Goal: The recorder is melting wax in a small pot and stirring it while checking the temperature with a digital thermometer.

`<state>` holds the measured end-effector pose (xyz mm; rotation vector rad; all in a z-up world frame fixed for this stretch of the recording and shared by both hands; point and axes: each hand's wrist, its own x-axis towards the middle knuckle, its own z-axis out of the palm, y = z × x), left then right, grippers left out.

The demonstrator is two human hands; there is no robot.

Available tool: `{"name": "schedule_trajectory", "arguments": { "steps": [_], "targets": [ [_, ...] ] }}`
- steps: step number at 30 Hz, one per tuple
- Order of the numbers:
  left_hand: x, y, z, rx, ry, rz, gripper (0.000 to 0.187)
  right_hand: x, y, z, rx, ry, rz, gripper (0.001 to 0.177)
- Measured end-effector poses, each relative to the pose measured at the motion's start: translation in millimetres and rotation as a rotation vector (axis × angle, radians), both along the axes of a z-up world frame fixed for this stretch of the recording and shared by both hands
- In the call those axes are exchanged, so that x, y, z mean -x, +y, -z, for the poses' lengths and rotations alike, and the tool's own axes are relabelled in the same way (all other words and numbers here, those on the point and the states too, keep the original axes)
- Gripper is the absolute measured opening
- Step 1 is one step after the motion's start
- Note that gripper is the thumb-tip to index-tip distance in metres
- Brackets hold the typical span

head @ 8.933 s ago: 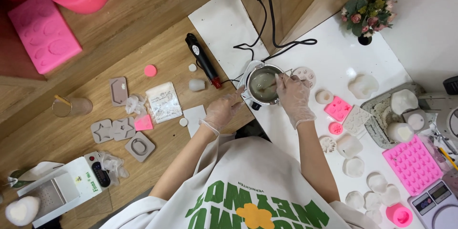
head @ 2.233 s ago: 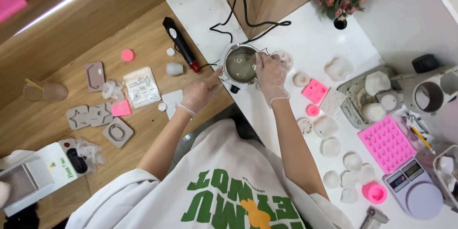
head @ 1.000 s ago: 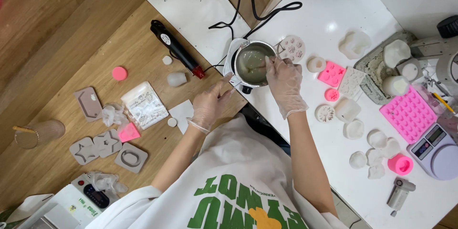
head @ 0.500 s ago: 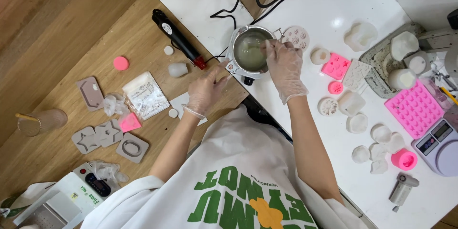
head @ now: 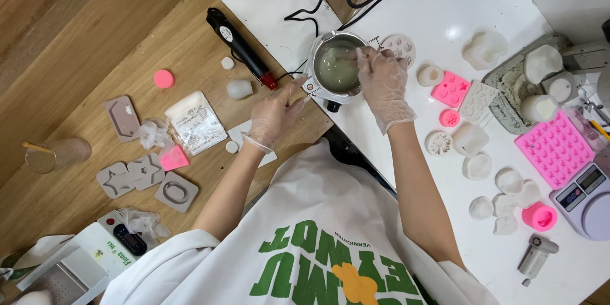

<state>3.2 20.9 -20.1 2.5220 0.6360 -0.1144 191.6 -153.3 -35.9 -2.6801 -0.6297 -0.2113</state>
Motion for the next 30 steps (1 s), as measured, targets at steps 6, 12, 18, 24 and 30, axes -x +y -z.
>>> {"name": "schedule_trajectory", "arguments": {
  "steps": [6, 12, 18, 24, 30],
  "targets": [
    [0, 1, -3, 0.098, 0.042, -0.047, 0.046, -1, -5, -1, -0.035, 0.066, 0.072, 0.01],
    [-6, -1, -7, 0.032, 0.074, -0.053, 0.044, 5, -3, -14, -0.005, 0.011, -0.01, 0.017],
    [-4, 3, -6, 0.14, 0.017, -0.044, 0.045, 0, -10, 8, -0.088, 0.068, -0.07, 0.017],
    [-6, 2, -11, 0.106, 0.055, -0.028, 0.042, 1, -4, 2, -0.064, -0.041, -0.039, 0.019],
    [-4, 4, -11, 0.085, 0.1, -0.03, 0.044, 5, -2, -7, -0.067, -0.084, -0.024, 0.012]
  ]
}}
